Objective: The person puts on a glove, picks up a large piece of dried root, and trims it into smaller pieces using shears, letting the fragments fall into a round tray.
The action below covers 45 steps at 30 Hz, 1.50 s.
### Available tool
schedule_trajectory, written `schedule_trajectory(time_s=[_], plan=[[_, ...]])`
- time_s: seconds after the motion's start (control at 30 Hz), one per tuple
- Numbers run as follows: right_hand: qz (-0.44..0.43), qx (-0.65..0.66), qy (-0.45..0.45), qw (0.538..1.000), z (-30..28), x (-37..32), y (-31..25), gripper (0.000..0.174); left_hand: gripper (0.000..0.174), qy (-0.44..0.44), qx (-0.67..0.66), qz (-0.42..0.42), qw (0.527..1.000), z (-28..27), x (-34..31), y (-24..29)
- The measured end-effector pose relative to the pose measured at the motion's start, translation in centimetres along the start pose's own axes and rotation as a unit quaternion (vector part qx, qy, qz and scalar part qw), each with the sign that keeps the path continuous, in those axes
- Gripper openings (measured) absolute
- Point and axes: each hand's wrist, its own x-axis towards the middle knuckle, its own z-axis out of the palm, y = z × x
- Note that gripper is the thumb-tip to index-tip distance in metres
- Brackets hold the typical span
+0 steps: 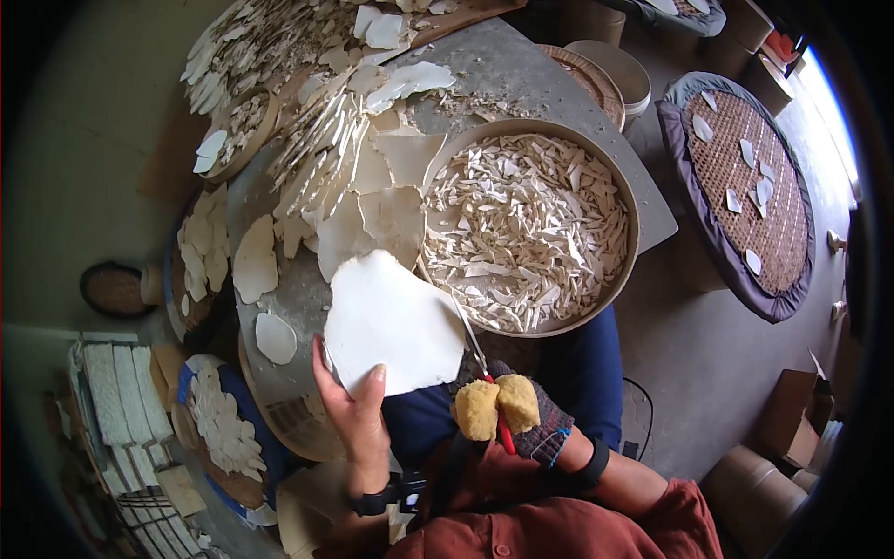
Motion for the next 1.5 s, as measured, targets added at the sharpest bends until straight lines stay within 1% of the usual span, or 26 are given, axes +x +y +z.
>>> schedule_trajectory(time_s=[0.03, 0.07, 0.1, 0.2, 0.3, 0.33, 0.37, 0.43, 0.47, 0.53, 0.6, 0.63, 0.7, 0.83, 0.93, 1.03, 1.13, 1.17, 1.2, 1.27, 1.3, 1.33, 1.37, 1.4, 1.43, 1.5], plan=[[-0.037, -0.274, 0.006, 0.961, 1.1, -0.3, 0.0, 0.026, 0.072, 0.038, -0.034, 0.012, 0.999, 0.6, -0.3, -0.7], [-0.072, -0.527, 0.014, 0.846, 2.7, -1.0, -0.1, 0.028, 0.073, 0.075, -0.069, 0.024, 0.994, 1.1, -0.6, -1.3], [-0.102, -0.739, 0.025, 0.665, 4.0, -1.4, -0.2, 0.03, 0.065, 0.089, -0.041, 0.018, 0.995, 1.4, -1.1, -1.9], [-0.056, -0.765, 0.075, 0.638, 5.2, -1.3, -0.8, 0.031, 0.066, 0.055, -0.001, 0.005, 0.998, 1.5, -1.1, -2.1], [-0.091, -0.788, 0.054, 0.607, 1.8, -1.2, -0.2, 0.029, 0.071, 0.019, 0.011, -0.009, 1.0, 0.8, -0.2, -1.4], [-0.085, -0.624, 0.027, 0.777, 0.8, -0.9, -0.1, 0.029, 0.072, 0.007, 0.016, -0.014, 1.0, 0.6, 0.0, -1.2], [-0.073, -0.425, -0.002, 0.902, 0.0, -0.5, 0.1, 0.029, 0.072, -0.001, 0.019, -0.009, 1.0, 0.5, 0.0, -1.1], [-0.074, -0.366, 0.005, 0.928, 0.2, -0.5, 0.0, 0.028, 0.073, -0.02, 0.024, 0.0, 0.999, 0.5, 0.1, -1.2], [-0.089, -0.519, 0.041, 0.849, 0.7, -1.0, -0.1, 0.028, 0.073, -0.023, 0.029, -0.006, 0.999, 0.4, 0.3, -1.3], [-0.086, -0.645, 0.077, 0.756, 1.0, -1.4, -0.3, 0.03, 0.073, -0.024, 0.038, -0.022, 0.999, 0.1, 0.3, -1.6], [-0.06, -0.622, 0.074, 0.777, 0.8, -1.4, -0.5, 0.031, 0.074, -0.037, 0.044, -0.027, 0.998, 0.2, 0.7, -1.0], [-0.089, -0.695, 0.063, 0.711, 1.1, -1.5, -0.5, 0.03, 0.074, -0.042, 0.044, -0.028, 0.998, 0.3, 0.9, -0.7], [-0.143, -0.819, 0.035, 0.554, 1.9, -1.6, -0.4, 0.029, 0.074, -0.07, 0.046, -0.031, 0.996, 0.2, 0.9, -0.4], [-0.091, -0.813, 0.04, 0.574, 2.6, -0.9, -1.6, 0.033, 0.073, -0.074, 0.04, -0.05, 0.995, 0.2, 1.0, -0.3], [-0.084, -0.737, 0.066, 0.667, 1.6, -1.2, -1.0, 0.032, 0.074, -0.079, 0.032, -0.077, 0.993, 0.2, 1.1, -0.1], [-0.125, -0.851, 0.03, 0.51, 1.5, -1.1, -1.3, 0.033, 0.075, -0.112, 0.052, -0.057, 0.991, -0.5, 1.3, -0.3], [-0.096, -0.803, 0.037, 0.586, 2.6, -0.4, -2.5, 0.032, 0.076, -0.112, 0.043, -0.085, 0.989, 0.0, 0.9, -0.1], [-0.082, -0.556, 0.042, 0.826, 0.6, -0.3, -2.0, 0.028, 0.076, -0.116, 0.045, -0.085, 0.989, -0.2, 1.0, -0.1], [-0.076, -0.636, 0.056, 0.766, 0.9, -0.5, -2.0, 0.027, 0.076, -0.12, 0.046, -0.086, 0.988, -0.3, 1.0, -0.2], [-0.06, -0.777, 0.083, 0.621, 1.7, -1.0, -2.0, 0.026, 0.076, -0.131, 0.045, -0.085, 0.987, -0.5, 1.1, -0.2], [-0.071, -0.674, 0.081, 0.731, 1.3, -1.0, -2.2, 0.024, 0.076, -0.14, 0.045, -0.084, 0.986, -0.4, 1.3, 0.0], [-0.08, -0.556, 0.077, 0.824, 0.5, -0.7, -2.5, 0.023, 0.076, -0.148, 0.045, -0.081, 0.985, -0.3, 1.3, 0.2], [-0.088, -0.425, 0.071, 0.898, -0.3, -0.5, -2.8, 0.021, 0.075, -0.158, 0.051, -0.083, 0.983, -0.2, 1.3, 0.3], [-0.095, -0.283, 0.064, 0.952, 0.0, -0.3, -2.9, 0.02, 0.075, -0.167, 0.057, -0.084, 0.981, -0.1, 1.2, 0.3], [-0.094, -0.441, 0.079, 0.889, 0.4, -0.5, -2.7, 0.02, 0.075, -0.177, 0.064, -0.086, 0.978, -0.1, 1.1, 0.4], [-0.091, -0.654, 0.087, 0.746, 2.0, -0.7, -2.6, 0.02, 0.075, -0.189, 0.063, -0.092, 0.976, -0.3, 1.3, 0.5]])
